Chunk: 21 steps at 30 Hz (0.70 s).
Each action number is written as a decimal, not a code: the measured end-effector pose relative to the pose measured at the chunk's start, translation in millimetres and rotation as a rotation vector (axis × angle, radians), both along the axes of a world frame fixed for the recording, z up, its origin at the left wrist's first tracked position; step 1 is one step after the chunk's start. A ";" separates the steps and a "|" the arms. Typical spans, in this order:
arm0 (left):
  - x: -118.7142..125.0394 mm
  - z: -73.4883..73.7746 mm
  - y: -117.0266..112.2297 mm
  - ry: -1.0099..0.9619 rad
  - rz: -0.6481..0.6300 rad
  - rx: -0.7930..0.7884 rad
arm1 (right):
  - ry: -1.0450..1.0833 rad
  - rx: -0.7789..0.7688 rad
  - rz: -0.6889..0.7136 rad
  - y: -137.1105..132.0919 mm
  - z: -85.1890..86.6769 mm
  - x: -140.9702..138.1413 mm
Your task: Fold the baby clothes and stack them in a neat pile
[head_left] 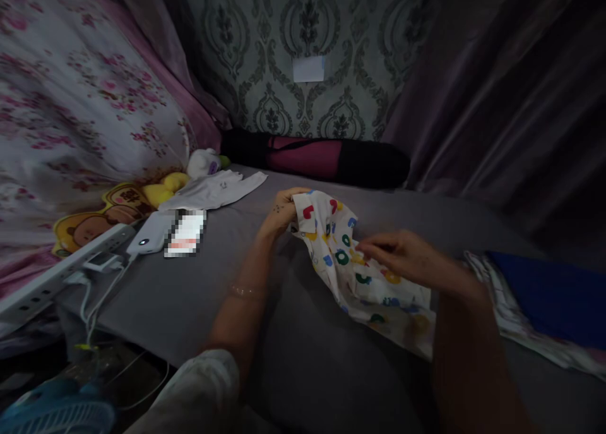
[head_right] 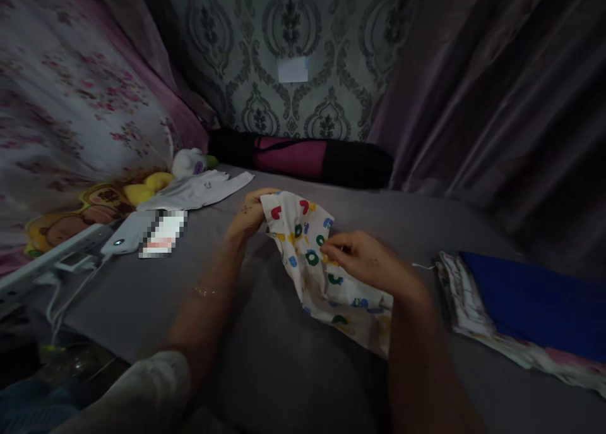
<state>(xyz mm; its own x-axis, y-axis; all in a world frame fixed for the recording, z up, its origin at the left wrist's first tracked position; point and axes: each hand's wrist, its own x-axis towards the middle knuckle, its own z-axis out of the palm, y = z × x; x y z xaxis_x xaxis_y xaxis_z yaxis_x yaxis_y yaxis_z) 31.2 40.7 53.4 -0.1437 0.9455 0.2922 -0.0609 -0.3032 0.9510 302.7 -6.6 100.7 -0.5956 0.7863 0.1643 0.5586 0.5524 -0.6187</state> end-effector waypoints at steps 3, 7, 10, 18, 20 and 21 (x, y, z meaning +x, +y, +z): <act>2.6 7.7 -5.6 0.051 -0.112 0.039 | 0.163 0.164 -0.166 13.2 -10.4 -18.1; 5.3 21.3 -19.1 0.160 -0.299 0.058 | 0.267 0.284 -0.154 20.7 -20.1 -36.1; 7.2 28.2 -26.1 0.239 -0.374 0.041 | 0.167 0.214 -0.033 20.8 -22.5 -39.2; 1.2 19.6 -15.1 0.377 -0.203 -0.017 | 0.120 0.274 -0.267 22.3 -7.4 -5.3; 4.2 17.0 -12.9 0.368 -0.206 -0.009 | 0.048 0.260 -0.309 20.7 -3.2 -0.3; 7.0 16.0 -12.4 0.358 -0.213 -0.003 | 0.018 0.235 -0.317 20.1 -2.4 0.3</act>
<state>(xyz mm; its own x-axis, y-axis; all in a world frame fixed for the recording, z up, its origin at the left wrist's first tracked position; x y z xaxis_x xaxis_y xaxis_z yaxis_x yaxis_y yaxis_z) 38.2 28.4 69.5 0.1653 0.9441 0.2853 0.2127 -0.3166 0.9244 303.0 13.5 98.3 -0.3246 0.8705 0.3699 0.7147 0.4819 -0.5070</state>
